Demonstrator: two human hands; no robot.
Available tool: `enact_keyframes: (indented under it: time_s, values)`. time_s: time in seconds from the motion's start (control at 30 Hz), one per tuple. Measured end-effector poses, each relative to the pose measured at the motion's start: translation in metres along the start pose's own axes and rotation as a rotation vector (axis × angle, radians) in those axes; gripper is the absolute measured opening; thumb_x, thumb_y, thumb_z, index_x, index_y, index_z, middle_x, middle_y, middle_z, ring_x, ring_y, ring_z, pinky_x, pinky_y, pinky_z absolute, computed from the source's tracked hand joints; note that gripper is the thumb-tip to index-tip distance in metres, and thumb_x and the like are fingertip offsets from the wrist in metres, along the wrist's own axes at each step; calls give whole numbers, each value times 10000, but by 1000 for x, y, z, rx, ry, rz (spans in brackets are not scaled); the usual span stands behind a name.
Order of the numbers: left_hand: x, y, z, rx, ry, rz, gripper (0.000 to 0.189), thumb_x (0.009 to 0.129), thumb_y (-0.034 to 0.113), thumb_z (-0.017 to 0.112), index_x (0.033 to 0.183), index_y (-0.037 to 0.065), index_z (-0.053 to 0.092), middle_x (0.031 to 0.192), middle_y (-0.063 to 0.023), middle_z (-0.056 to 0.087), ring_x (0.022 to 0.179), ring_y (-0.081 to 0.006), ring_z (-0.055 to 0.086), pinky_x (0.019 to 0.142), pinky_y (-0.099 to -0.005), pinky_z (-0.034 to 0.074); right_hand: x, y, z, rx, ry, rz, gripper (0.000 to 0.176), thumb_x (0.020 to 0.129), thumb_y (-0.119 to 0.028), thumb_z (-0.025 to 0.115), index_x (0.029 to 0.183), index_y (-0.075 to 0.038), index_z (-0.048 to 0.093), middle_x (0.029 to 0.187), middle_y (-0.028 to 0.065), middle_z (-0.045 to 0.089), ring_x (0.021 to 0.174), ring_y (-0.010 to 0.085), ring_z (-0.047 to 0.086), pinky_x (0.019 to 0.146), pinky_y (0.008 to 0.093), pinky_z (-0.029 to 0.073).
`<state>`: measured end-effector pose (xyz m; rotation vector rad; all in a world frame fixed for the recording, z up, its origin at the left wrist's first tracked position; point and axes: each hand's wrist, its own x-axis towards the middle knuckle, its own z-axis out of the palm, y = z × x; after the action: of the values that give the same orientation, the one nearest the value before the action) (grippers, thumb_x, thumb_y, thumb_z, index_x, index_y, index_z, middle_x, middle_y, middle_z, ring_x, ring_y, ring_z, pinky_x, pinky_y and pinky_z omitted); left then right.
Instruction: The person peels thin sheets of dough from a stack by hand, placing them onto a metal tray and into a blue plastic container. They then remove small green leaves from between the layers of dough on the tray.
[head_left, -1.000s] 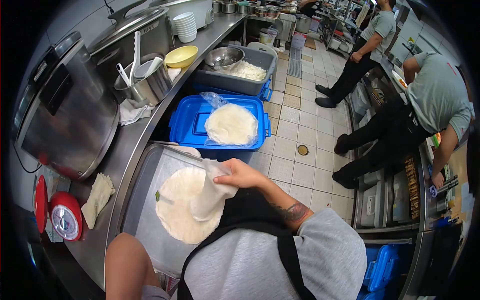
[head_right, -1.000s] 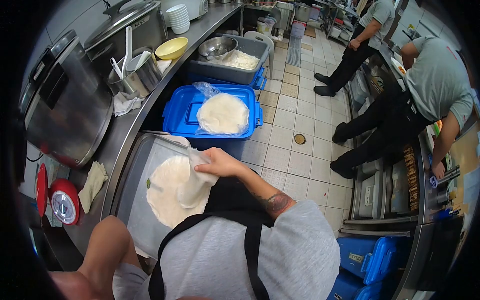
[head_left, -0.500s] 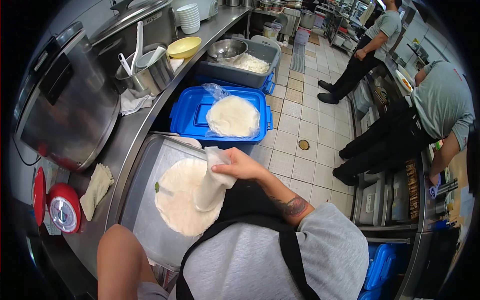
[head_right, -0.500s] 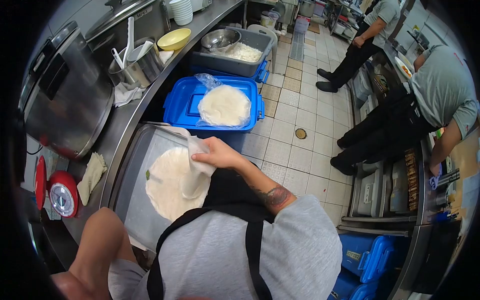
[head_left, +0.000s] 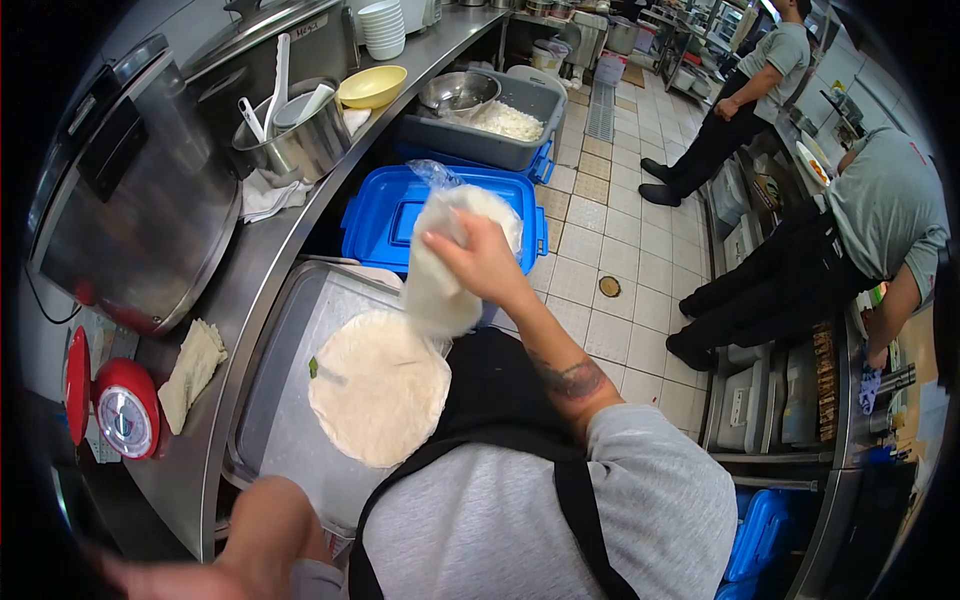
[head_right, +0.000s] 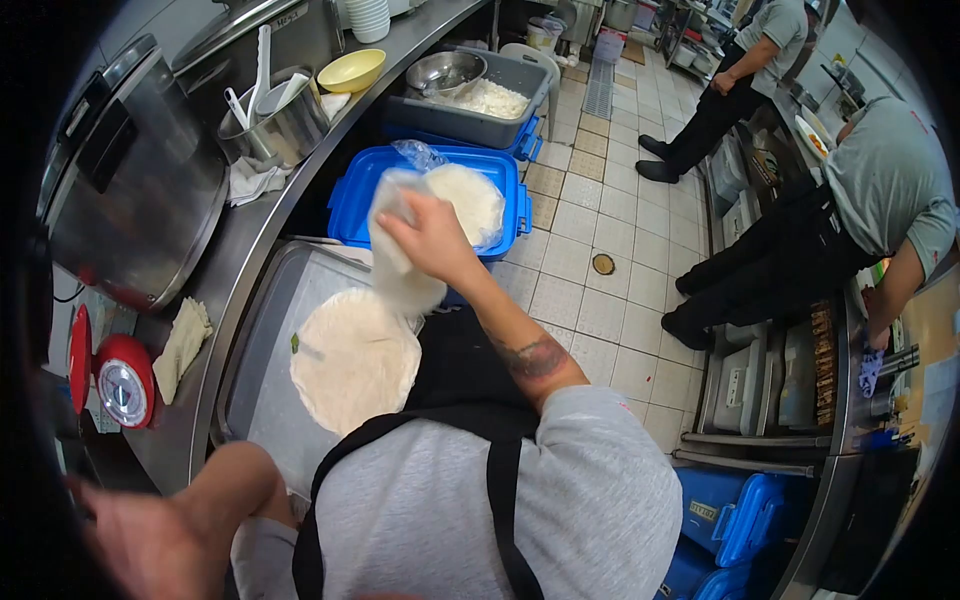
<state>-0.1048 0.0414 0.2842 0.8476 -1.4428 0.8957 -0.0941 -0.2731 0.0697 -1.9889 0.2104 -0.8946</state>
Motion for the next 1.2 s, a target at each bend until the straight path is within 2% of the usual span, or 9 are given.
enact_keyframes:
  time_s: [0.17, 0.3, 0.37, 0.47, 0.57, 0.6, 0.67, 0.83, 1.2]
  values:
    - [-132, -77, 16, 111, 168, -904, 368, 801, 103, 486, 1152, -6, 489, 1081, -121, 543, 957, -228, 556, 832, -351, 469, 22, -50, 40, -232, -95, -351, 175, 800, -140, 670, 949, -51, 653, 821, 139, 619, 730, 319, 638, 649, 404, 504]
    - [-318, -95, 13, -523, 398, -1780, 419, 946, 410, 499, 1239, 110, 486, 1200, -92, 558, 1018, -178, 558, 861, -324, 440, -22, -51, 93, -401, -562, -255, 311, 807, -148, 634, 1113, -104, 602, 929, 155, 584, 745, 359, 640, 652, 433, 526]
    - [-345, -75, 8, -895, 597, -1865, 420, 949, 375, 489, 1258, 91, 478, 1233, -114, 554, 1062, -213, 569, 898, -369, 443, -58, -32, 111, -283, -805, -195, 466, 807, -188, 642, 1249, -94, 529, 989, 197, 573, 804, 379, 640, 708, 441, 533]
    - [-345, -50, 2, -881, 973, -1890, 391, 958, 267, 465, 1282, 48, 458, 1264, -158, 537, 1111, -265, 570, 946, -430, 452, -96, -11, 112, -177, -1141, -110, 606, 779, -226, 705, 1310, -42, 480, 1132, 270, 572, 966, 436, 603, 881, 448, 480]
    - [-378, -39, -20, -621, 766, -1952, 409, 951, 192, 445, 1303, -15, 417, 1290, -199, 516, 1212, -303, 507, 1025, -477, 414, -101, -9, 95, -102, -1106, 50, 524, 758, -161, 725, 1229, -9, 553, 1023, 247, 651, 931, 391, 636, 851, 415, 494]
    - [-365, -37, -20, -450, 756, -2015, 404, 925, 36, 430, 1320, -34, 384, 1271, -206, 524, 1173, -310, 542, 1000, -445, 466, -100, -3, 89, -115, -1030, 90, 460, 763, -154, 720, 1188, -33, 593, 983, 219, 669, 854, 368, 660, 785, 394, 518]
    - [-368, -35, -25, -402, 624, -2052, 410, 906, -14, 436, 1312, -42, 386, 1257, -203, 532, 1131, -302, 572, 958, -409, 504, -96, 6, 81, -146, -856, 164, 358, 770, -110, 702, 1119, -57, 638, 939, 178, 679, 762, 268, 677, 695, 353, 530]
    - [-356, -30, -17, -190, 405, -2149, 346, 895, -46, 489, 1241, -52, 466, 1153, -158, 603, 999, -234, 639, 845, -316, 567, -89, 18, 75, -180, -774, 139, 277, 756, -84, 698, 1026, -39, 659, 892, 149, 659, 781, 265, 667, 712, 357, 530]
    - [-365, -24, -17, -253, 507, -2085, 109, 889, 27, 610, 974, -40, 616, 913, -118, 658, 811, -177, 658, 749, -275, 583, -129, 18, 125, 119, -690, 69, 239, 741, -115, 739, 952, -30, 664, 822, 124, 652, 743, 240, 658, 677, 328, 525]
